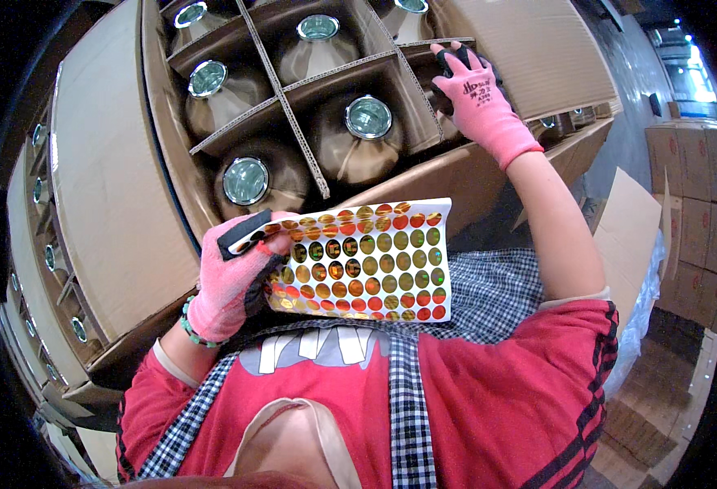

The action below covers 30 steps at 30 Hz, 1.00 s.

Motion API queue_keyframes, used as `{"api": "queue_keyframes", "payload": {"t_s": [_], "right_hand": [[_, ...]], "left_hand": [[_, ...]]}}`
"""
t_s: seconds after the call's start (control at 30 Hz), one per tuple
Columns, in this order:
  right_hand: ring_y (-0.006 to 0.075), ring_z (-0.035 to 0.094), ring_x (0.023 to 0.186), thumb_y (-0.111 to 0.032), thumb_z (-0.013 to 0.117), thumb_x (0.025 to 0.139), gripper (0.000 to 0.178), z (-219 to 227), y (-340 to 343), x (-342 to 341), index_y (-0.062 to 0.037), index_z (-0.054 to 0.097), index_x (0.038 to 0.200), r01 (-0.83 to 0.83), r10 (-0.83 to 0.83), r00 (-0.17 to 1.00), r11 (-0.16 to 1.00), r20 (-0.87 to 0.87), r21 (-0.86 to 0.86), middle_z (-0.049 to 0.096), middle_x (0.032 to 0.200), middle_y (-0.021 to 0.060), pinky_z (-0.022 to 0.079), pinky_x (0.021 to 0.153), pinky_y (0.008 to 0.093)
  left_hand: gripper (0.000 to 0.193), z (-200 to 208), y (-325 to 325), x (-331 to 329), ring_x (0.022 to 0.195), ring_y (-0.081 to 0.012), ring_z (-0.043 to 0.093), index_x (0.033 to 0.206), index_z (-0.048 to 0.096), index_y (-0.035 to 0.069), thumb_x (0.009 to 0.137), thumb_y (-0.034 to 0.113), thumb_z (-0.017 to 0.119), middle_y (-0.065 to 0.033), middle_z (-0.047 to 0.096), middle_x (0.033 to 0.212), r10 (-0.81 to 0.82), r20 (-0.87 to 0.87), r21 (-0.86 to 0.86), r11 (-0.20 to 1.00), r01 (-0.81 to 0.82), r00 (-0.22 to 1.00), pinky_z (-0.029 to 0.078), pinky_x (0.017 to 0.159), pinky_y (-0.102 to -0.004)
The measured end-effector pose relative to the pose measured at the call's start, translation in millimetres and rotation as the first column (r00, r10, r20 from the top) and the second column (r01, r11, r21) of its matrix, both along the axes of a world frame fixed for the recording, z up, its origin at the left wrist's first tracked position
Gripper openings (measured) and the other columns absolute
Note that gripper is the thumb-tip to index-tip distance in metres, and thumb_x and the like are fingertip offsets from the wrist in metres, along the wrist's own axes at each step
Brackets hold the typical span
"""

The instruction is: The person applies round stickers to the tops of glass jars arranged in cardboard boxes. They peel stickers from a sheet and place them on each jar one by one, working across multiple boxes in a warehouse setting.

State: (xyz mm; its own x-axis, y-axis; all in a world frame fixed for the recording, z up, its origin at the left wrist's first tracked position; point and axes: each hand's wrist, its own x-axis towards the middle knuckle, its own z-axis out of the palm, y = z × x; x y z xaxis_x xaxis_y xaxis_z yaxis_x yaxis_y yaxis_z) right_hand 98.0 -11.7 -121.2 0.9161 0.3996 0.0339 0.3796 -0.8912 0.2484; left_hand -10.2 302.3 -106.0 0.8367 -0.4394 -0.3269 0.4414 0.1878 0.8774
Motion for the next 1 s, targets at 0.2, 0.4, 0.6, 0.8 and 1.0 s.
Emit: {"api": "queue_keyframes", "payload": {"t_s": [0.2, 0.4, 0.6, 0.8, 1.0], "right_hand": [[0.0283, 0.051, 0.093, -0.012, 0.067, 0.061, 0.030, 60.5, 19.7, -42.9, -0.0060, 0.056, 0.088, -0.009, -0.191, 0.945, 0.797, 0.266, 0.604, 0.051, 0.107, 0.0105, 0.040, 0.083, 0.0376], [0.0279, 0.053, 0.076, -0.011, 0.067, 0.062, 0.027, 99.1, 97.1, -108.0, -0.0008, 0.053, 0.083, 0.074, 0.056, 0.982, 0.771, -0.183, 0.632, 0.054, 0.078, 0.0112, 0.042, 0.069, 0.0316], [0.0286, 0.049, 0.061, -0.006, 0.064, 0.062, 0.016, 94.1, 85.7, -110.4, -0.0002, 0.052, 0.069, 0.218, 0.030, 0.947, 0.669, -0.319, 0.710, 0.049, 0.063, 0.0119, 0.039, 0.056, 0.0323], [0.0286, 0.052, 0.068, -0.005, 0.065, 0.061, 0.016, 96.0, 89.3, -109.7, -0.0023, 0.055, 0.072, 0.130, 0.036, 0.977, 0.682, -0.212, 0.719, 0.052, 0.069, 0.0109, 0.042, 0.062, 0.0327], [0.0224, 0.054, 0.071, -0.001, 0.067, 0.057, 0.019, 94.9, 90.7, -104.5, -0.0011, 0.057, 0.074, -0.014, 0.101, 0.991, 0.738, -0.091, 0.675, 0.056, 0.074, 0.0088, 0.043, 0.068, 0.0311]], "left_hand": [[0.022, 2.4, -4.3, 1.8, 0.072, -0.0038, 0.049, 0.096, 0.058, -0.002, 0.077, 0.007, 0.058, 0.0005, 0.057, 0.079, 0.022, -0.064, -0.018, 1.000, -0.024, 0.998, 0.041, 0.065, -0.0176], [0.021, 0.8, -4.7, 0.9, 0.072, -0.0035, 0.048, 0.096, 0.058, -0.001, 0.077, 0.007, 0.058, 0.0009, 0.057, 0.079, 0.050, -0.006, 0.014, 0.999, -0.050, 0.999, 0.040, 0.063, -0.0173], [0.020, 3.1, -2.6, -0.5, 0.075, -0.0053, 0.049, 0.096, 0.058, -0.002, 0.077, 0.006, 0.057, -0.0008, 0.057, 0.080, 0.015, 0.030, -0.018, 1.000, -0.015, 0.999, 0.041, 0.067, -0.0195], [0.019, 3.2, -1.1, -1.1, 0.076, -0.0055, 0.050, 0.095, 0.057, -0.002, 0.077, 0.006, 0.056, -0.0021, 0.058, 0.081, 0.050, 0.079, 0.026, 0.998, -0.053, 0.996, 0.042, 0.068, -0.0200], [0.020, 5.8, -1.4, -2.8, 0.074, -0.0051, 0.050, 0.095, 0.058, -0.001, 0.077, 0.007, 0.058, -0.0012, 0.058, 0.079, 0.100, 0.013, -0.024, 0.995, -0.099, 0.995, 0.042, 0.067, -0.0189]]}}
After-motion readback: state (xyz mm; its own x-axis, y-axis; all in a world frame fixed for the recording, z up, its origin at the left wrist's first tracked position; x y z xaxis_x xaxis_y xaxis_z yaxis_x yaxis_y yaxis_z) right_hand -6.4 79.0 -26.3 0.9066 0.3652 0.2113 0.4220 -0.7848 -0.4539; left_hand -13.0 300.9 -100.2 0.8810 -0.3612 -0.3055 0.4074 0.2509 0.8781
